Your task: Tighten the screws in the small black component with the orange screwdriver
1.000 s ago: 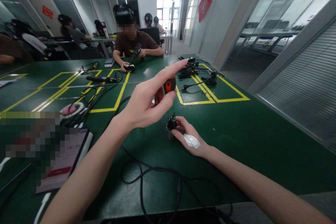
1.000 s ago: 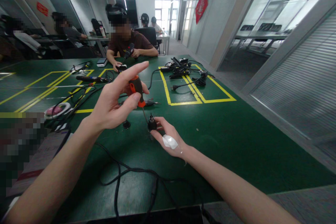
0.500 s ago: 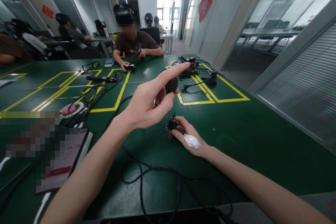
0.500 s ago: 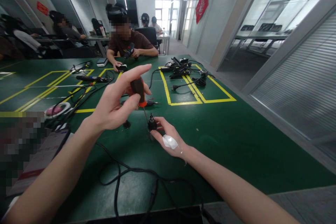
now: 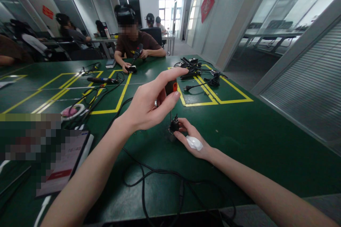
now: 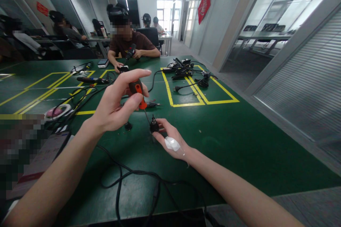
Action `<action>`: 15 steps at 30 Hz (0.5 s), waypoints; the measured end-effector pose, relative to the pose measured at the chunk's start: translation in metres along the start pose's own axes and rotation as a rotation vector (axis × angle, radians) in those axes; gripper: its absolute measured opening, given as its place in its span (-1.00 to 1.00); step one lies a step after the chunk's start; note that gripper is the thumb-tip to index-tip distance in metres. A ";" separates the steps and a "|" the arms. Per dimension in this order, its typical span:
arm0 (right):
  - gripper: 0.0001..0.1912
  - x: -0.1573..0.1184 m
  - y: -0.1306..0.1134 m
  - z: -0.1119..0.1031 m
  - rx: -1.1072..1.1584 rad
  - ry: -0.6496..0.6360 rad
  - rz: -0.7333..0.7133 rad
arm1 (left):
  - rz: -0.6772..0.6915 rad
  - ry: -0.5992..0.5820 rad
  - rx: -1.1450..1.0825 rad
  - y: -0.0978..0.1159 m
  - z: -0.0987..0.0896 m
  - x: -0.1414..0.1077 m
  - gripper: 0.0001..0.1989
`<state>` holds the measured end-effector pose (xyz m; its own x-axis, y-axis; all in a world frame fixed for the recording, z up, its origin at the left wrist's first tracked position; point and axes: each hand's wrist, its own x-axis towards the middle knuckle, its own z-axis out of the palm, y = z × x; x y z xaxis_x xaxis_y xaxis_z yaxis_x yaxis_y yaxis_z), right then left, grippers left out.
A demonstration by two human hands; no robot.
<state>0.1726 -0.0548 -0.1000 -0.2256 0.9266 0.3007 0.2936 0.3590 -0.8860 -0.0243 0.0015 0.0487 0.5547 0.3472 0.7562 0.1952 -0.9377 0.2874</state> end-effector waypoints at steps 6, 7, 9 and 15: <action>-0.65 0.000 0.001 0.000 0.001 0.008 0.005 | -0.014 0.027 -0.011 0.001 0.000 0.002 -0.68; -0.65 0.000 0.001 0.000 0.000 0.008 0.005 | 0.000 0.047 0.013 0.001 -0.001 0.003 -0.73; -0.65 0.000 0.001 0.000 0.003 0.005 0.004 | 0.028 0.087 0.064 0.001 -0.002 0.004 -0.78; -0.65 0.000 0.002 0.000 -0.003 0.005 0.026 | 0.008 0.010 0.003 0.004 -0.003 0.002 -0.68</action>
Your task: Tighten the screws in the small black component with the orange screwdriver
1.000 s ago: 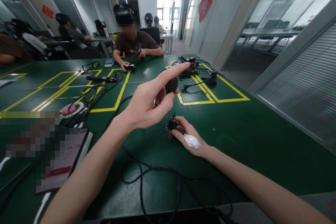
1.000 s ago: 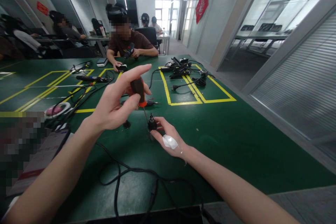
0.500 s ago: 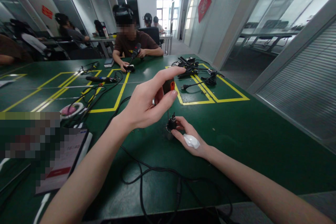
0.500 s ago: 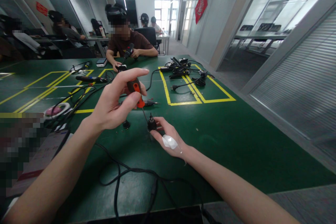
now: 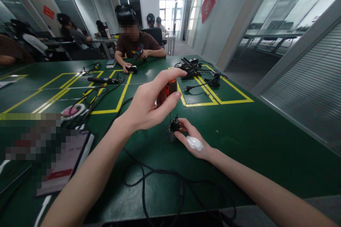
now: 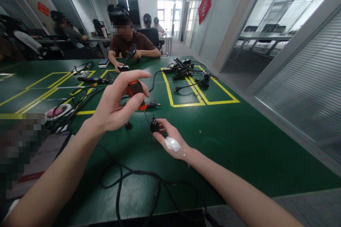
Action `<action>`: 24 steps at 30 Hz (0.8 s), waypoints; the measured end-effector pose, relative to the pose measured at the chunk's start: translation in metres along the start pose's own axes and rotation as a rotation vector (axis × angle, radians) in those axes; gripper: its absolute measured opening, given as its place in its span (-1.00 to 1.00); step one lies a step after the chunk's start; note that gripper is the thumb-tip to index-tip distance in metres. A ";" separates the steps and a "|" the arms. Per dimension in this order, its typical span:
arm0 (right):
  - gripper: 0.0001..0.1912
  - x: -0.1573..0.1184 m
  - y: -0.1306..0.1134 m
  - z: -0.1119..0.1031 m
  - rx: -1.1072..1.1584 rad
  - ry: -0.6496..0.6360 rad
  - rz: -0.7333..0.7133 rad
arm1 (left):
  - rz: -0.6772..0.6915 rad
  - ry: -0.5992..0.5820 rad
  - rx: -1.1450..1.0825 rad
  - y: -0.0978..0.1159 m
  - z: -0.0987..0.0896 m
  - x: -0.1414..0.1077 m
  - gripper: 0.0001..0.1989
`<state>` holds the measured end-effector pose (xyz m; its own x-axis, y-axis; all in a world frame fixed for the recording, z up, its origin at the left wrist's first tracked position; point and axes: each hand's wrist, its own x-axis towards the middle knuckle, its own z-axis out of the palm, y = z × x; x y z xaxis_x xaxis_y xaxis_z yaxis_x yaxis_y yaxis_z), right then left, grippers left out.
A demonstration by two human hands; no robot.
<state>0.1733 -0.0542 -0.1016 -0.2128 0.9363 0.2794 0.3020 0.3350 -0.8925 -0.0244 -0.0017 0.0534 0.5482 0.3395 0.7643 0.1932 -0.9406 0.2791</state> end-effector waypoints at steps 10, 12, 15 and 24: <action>-0.67 0.000 -0.004 0.000 -0.012 0.004 0.016 | -0.041 0.046 0.039 -0.001 0.000 0.000 -0.69; -0.68 0.000 -0.004 -0.001 -0.010 -0.002 0.019 | -0.045 0.009 0.006 0.001 -0.001 0.000 -0.67; -0.67 0.000 -0.005 -0.001 -0.001 -0.007 0.028 | -0.070 -0.048 -0.085 0.004 -0.001 0.000 -0.59; -0.68 -0.002 -0.004 -0.002 0.011 0.008 0.007 | -0.113 -0.004 0.013 0.000 0.004 -0.002 -0.60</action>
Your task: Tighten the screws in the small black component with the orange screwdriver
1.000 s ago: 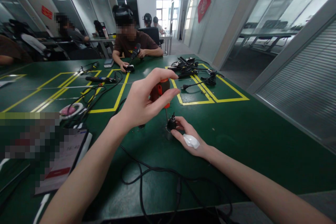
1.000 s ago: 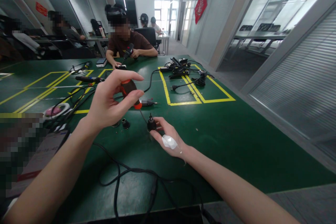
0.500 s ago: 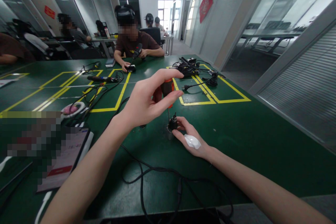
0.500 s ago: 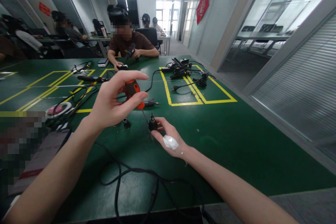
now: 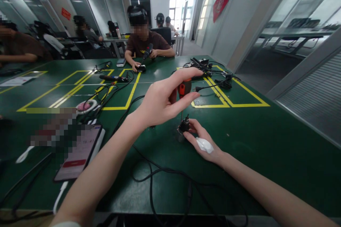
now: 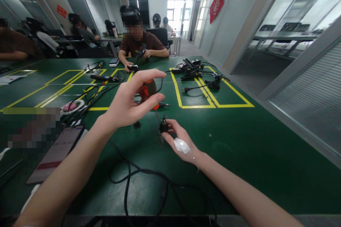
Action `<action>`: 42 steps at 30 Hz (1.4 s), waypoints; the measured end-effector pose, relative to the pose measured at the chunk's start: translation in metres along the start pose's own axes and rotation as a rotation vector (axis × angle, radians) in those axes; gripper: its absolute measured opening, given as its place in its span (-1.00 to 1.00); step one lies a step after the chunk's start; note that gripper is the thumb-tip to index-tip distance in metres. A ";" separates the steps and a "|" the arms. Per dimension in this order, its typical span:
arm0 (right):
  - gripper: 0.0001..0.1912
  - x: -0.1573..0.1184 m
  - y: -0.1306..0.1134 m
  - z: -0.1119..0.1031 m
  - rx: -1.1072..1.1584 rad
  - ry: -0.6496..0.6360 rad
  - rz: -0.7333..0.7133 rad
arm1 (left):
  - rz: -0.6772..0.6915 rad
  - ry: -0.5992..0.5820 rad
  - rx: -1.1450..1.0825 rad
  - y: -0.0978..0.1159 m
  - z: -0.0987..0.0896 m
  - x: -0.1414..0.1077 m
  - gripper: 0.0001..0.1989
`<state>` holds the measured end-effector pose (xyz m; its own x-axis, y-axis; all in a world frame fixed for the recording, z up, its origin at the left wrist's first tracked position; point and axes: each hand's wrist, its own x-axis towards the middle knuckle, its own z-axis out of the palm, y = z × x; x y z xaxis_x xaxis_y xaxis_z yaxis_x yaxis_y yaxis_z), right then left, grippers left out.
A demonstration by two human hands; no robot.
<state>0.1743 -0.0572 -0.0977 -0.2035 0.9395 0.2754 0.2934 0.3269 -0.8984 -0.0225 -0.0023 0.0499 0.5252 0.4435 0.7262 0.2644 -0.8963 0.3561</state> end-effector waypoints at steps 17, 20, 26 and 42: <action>-0.66 0.000 0.003 -0.002 0.006 -0.007 0.016 | -0.048 -0.129 -0.027 -0.007 0.000 0.001 -0.27; -0.67 0.000 0.002 -0.001 0.006 -0.011 0.008 | -0.050 -0.156 -0.028 -0.003 0.001 0.000 -0.28; -0.67 0.001 0.003 0.000 0.020 0.005 0.001 | -0.075 -0.215 -0.122 0.000 -0.003 -0.001 -0.25; -0.66 0.000 0.000 -0.002 -0.005 -0.028 0.018 | -0.060 -0.138 0.009 -0.003 0.001 0.001 -0.42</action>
<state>0.1760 -0.0567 -0.0974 -0.2239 0.9422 0.2493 0.3021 0.3103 -0.9014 -0.0219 0.0006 0.0486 0.6143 0.4931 0.6161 0.3053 -0.8684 0.3906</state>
